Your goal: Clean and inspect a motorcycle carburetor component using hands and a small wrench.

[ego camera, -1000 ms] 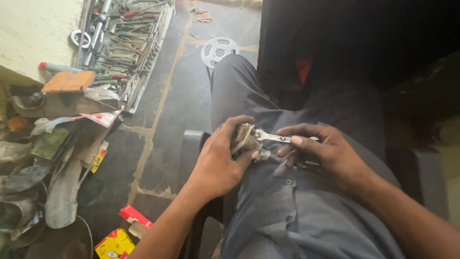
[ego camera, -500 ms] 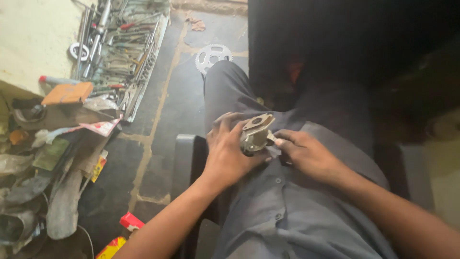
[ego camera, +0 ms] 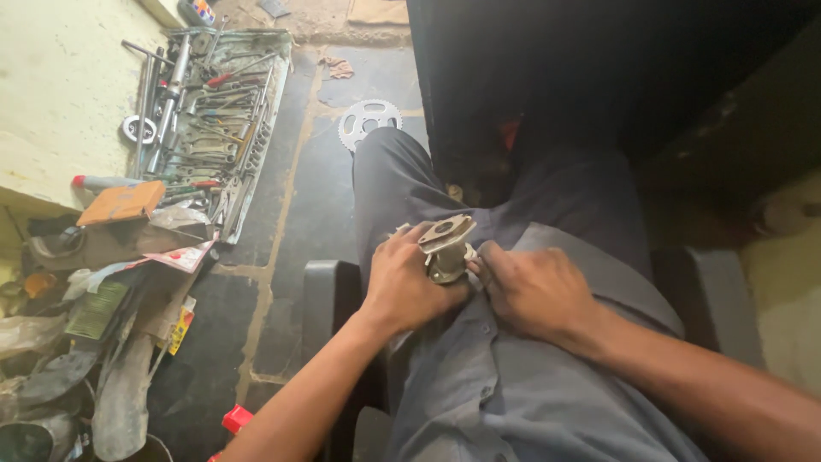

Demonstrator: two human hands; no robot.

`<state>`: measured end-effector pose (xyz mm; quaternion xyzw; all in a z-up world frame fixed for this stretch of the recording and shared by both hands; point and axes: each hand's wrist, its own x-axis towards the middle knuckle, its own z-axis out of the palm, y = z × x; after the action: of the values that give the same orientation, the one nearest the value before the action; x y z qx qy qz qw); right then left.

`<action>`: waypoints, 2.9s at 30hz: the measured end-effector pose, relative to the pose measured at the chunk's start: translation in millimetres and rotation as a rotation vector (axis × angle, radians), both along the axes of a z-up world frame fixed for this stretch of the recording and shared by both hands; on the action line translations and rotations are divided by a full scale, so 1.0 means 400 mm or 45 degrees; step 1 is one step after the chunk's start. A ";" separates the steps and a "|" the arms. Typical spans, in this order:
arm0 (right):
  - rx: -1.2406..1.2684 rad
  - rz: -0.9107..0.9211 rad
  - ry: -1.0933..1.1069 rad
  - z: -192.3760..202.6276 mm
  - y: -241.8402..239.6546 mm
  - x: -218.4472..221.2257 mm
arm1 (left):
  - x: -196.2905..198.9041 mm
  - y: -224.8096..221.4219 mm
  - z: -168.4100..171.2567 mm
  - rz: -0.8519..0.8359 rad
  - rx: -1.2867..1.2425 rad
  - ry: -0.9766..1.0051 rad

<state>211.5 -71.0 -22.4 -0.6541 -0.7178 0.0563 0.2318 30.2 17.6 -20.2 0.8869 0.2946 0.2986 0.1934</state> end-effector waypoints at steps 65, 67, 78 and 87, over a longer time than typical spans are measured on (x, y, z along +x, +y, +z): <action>-0.725 0.110 0.835 0.047 0.027 0.121 | -0.082 -0.003 0.035 -0.490 -0.602 -0.213; -0.660 0.128 0.873 0.044 0.025 0.112 | -0.078 0.004 0.034 -0.420 -0.650 -0.207; -0.674 0.056 0.836 0.046 0.010 0.100 | -0.073 0.018 0.018 -0.412 -0.905 -0.253; -1.022 -0.152 1.076 0.098 0.006 0.063 | -0.065 0.012 0.027 -0.383 -0.672 -0.138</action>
<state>236.5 -68.7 16.8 -0.6510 -0.4475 0.5664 0.2348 4.2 22.4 -9.2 0.8224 0.2168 0.2266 0.4746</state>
